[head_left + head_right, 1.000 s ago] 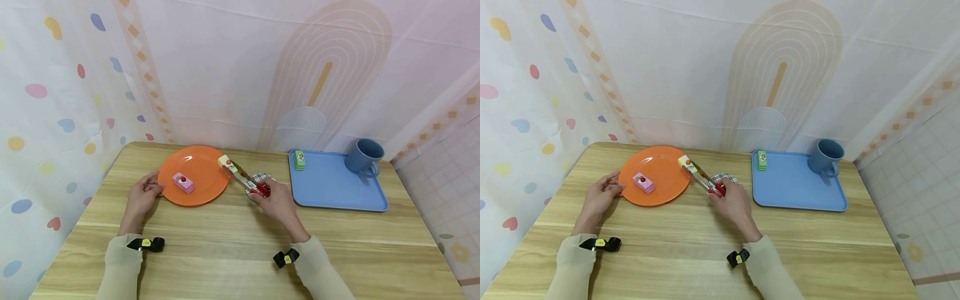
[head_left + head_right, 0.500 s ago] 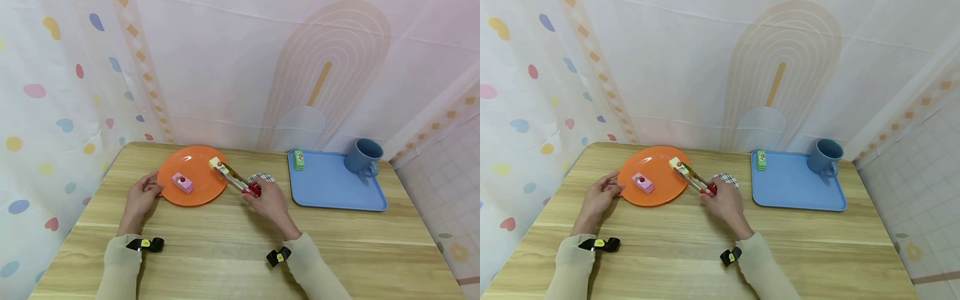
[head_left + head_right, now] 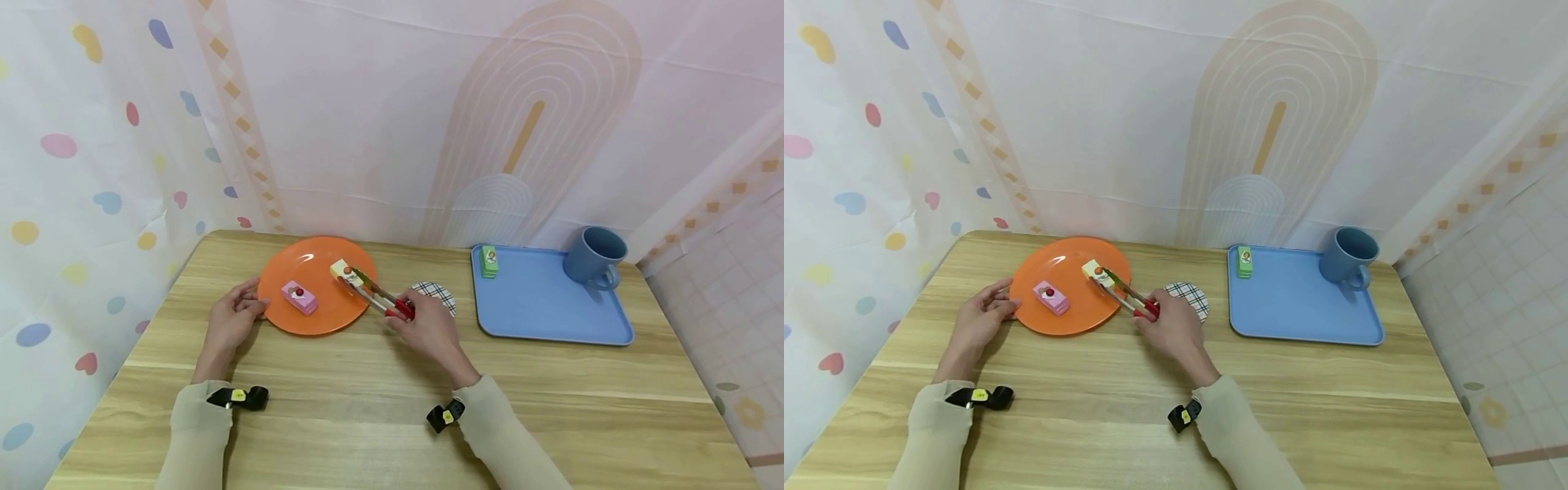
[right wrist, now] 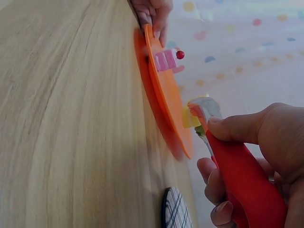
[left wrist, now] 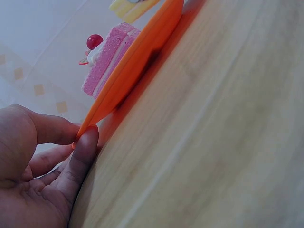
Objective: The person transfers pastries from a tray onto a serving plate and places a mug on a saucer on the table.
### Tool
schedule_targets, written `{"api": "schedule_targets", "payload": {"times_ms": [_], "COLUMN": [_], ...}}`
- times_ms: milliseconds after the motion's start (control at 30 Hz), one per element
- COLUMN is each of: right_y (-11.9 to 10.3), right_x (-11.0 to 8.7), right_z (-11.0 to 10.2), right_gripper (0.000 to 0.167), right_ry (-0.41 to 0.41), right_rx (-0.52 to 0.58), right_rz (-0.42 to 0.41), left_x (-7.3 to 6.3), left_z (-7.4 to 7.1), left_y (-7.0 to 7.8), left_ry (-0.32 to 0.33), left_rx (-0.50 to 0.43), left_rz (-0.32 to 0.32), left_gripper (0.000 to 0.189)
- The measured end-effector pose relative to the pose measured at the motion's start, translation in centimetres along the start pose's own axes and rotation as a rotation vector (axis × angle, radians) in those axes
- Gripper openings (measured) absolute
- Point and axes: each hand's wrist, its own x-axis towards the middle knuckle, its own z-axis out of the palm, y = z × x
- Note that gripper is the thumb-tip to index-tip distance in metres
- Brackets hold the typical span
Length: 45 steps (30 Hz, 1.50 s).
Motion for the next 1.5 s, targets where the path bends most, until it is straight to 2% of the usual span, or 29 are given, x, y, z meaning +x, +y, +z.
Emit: {"api": "schedule_targets", "payload": {"times_ms": [467,933,1500], "right_y": [-1.0,-1.7,-2.5], "right_x": [0.6,1.3,1.9], "right_z": [0.9,2.0,2.8], "right_gripper": [0.030,0.028,0.030], "right_ry": [-0.041,-0.071,-0.094], "right_rx": [-0.026,-0.004,-0.035], "right_rz": [0.019,0.006,-0.011], "left_x": [0.0,0.1,0.0], "left_z": [-0.1,-0.1,-0.1], "left_y": [0.2,-0.2,0.0], "left_ry": [0.000,0.001,-0.007], "left_rx": [0.010,0.002,-0.007], "left_rz": [0.001,-0.009,-0.008], "left_gripper": [0.056,0.058,0.058]}}
